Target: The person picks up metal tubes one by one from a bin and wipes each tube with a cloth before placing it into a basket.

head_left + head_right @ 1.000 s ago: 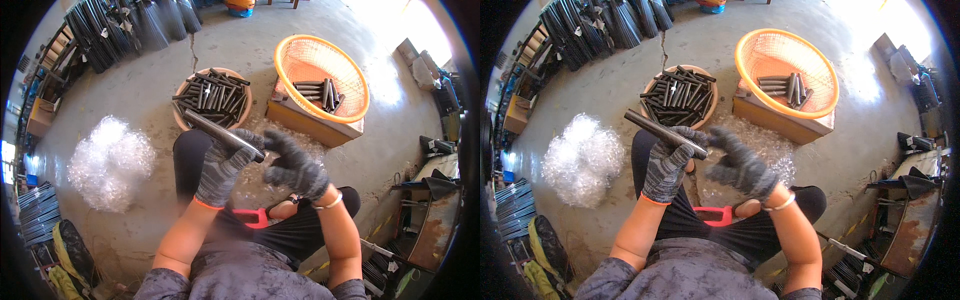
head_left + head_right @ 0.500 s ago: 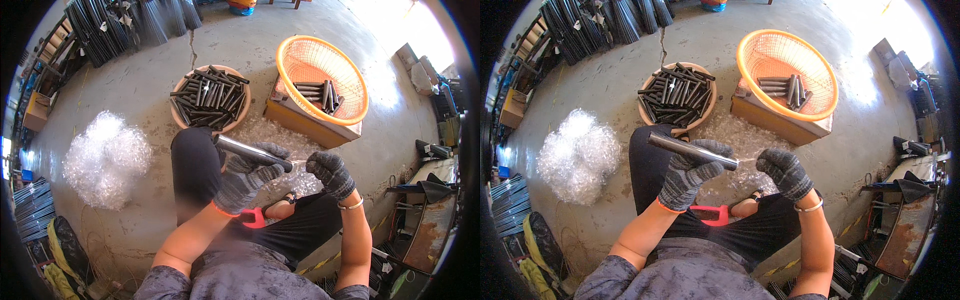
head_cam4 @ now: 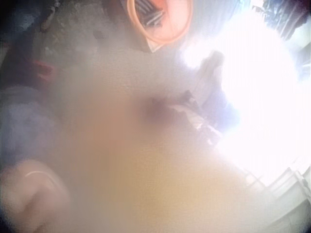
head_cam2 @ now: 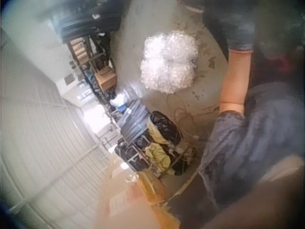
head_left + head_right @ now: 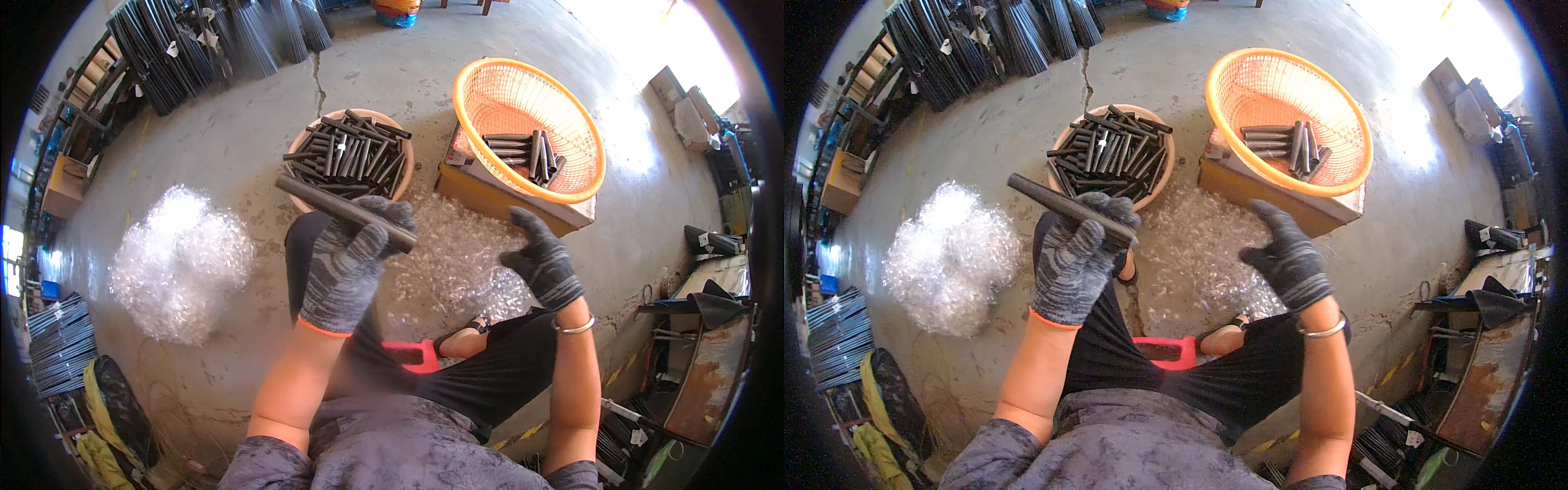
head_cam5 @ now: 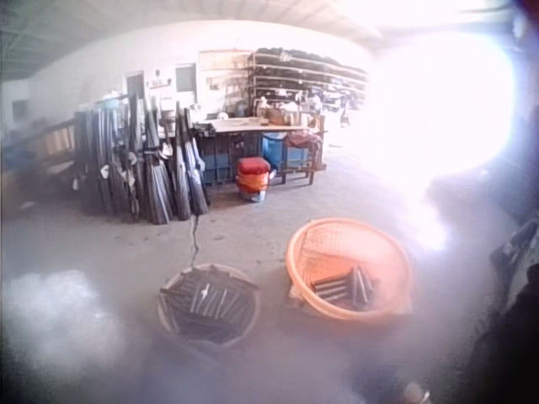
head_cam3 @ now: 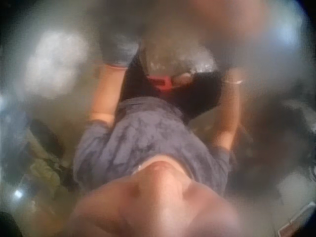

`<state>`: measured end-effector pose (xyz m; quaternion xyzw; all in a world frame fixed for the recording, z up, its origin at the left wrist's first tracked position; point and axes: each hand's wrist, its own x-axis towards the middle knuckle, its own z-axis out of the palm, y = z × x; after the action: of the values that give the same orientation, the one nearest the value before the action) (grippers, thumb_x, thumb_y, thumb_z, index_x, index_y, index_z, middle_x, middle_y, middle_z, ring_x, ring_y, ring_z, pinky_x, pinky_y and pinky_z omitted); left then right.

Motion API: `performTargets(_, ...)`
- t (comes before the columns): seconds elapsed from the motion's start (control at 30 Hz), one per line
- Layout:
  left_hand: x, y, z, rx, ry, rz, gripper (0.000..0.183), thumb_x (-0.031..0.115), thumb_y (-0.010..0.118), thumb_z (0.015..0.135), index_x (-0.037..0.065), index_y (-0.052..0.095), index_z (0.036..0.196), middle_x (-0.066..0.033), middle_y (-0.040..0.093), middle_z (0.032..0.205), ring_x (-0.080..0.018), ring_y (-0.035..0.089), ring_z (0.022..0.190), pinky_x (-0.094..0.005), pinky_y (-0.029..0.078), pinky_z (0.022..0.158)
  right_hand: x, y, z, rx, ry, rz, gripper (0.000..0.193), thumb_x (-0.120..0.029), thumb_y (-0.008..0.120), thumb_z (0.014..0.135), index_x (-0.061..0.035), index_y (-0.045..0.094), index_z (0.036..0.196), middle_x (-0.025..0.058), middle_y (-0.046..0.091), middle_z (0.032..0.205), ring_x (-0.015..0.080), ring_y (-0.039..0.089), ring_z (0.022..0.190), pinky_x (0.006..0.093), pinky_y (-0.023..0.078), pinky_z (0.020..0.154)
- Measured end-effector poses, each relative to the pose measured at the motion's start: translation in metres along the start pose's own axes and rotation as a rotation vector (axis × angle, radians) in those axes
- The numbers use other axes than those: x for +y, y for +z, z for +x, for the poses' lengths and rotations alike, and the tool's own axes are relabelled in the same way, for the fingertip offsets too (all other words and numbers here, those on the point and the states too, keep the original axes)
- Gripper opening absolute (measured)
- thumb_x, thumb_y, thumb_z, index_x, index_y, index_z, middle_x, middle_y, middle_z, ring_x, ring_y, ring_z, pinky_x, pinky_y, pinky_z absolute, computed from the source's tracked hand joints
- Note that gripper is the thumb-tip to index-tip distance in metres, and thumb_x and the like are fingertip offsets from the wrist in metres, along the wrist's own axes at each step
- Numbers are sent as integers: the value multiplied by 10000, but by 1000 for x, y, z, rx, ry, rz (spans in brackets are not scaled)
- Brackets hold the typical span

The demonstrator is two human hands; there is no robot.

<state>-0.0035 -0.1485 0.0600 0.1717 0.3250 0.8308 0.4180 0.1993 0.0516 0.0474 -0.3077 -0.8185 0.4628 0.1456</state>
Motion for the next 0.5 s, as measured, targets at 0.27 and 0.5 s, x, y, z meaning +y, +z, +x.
performTargets(0.27,2,0,-3,-56,1,-18,364,55,623,854,30,530,1205,-178,565,1219,-317,551,1131,-399,467,967,-41,50,7,-360,-349,-542,524,-301,670,791,-113,506,1252,169,579,1148,325,623,885,409,499,765)
performTargets(0.5,-7,-15,-2,-17,11,87,357,-2,599,852,17,510,1197,-172,560,1218,-294,545,1139,-378,469,962,-8,45,1,-676,-165,-702,475,-356,623,818,-144,530,1233,172,618,1075,350,603,954,428,483,810)
